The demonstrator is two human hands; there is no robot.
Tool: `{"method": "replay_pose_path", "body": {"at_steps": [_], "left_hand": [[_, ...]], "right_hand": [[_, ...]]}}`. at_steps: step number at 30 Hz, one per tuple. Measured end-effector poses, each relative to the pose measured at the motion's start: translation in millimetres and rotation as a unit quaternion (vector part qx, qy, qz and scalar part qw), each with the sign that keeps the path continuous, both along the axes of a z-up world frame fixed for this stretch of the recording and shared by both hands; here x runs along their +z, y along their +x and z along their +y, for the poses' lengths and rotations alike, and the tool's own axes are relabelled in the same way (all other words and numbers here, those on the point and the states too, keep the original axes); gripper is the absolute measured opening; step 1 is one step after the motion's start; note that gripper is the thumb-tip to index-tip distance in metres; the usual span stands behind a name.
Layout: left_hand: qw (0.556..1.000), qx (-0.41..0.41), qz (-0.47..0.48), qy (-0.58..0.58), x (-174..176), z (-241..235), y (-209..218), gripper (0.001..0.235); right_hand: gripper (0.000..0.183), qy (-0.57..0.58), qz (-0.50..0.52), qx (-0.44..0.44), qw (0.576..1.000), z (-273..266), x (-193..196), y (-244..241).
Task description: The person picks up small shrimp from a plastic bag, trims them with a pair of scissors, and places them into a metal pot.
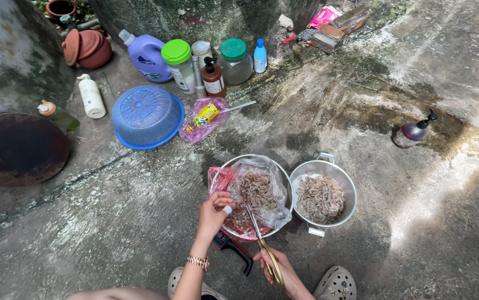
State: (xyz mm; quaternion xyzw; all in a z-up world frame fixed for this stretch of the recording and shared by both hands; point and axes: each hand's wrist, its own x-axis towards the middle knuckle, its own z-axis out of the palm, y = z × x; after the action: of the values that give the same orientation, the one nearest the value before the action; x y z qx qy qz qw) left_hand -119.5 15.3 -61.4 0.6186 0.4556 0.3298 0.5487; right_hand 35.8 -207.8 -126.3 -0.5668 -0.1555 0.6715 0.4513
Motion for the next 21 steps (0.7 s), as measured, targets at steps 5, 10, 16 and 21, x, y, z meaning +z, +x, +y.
{"method": "replay_pose_path", "body": {"at_steps": [5,10,16,21], "left_hand": [[0.974,0.004,0.198,0.107,69.3,-43.3,-14.0,0.032],[0.939,-0.035,0.221,0.262,99.1,-68.7,-11.1,0.027],[0.94,-0.053,0.212,0.262,108.0,-84.2,-17.6,0.03],[0.93,-0.053,0.208,0.299,110.7,-87.5,-22.4,0.028]], "right_hand": [[0.021,0.056,-0.205,-0.053,0.976,13.7,15.2,1.6],[0.024,0.17,-0.227,-0.119,0.951,39.8,66.3,-0.6],[0.028,0.214,-0.196,-0.118,0.95,64.8,108.5,-14.9],[0.025,0.229,-0.173,-0.096,0.953,72.2,101.2,-21.6]]}}
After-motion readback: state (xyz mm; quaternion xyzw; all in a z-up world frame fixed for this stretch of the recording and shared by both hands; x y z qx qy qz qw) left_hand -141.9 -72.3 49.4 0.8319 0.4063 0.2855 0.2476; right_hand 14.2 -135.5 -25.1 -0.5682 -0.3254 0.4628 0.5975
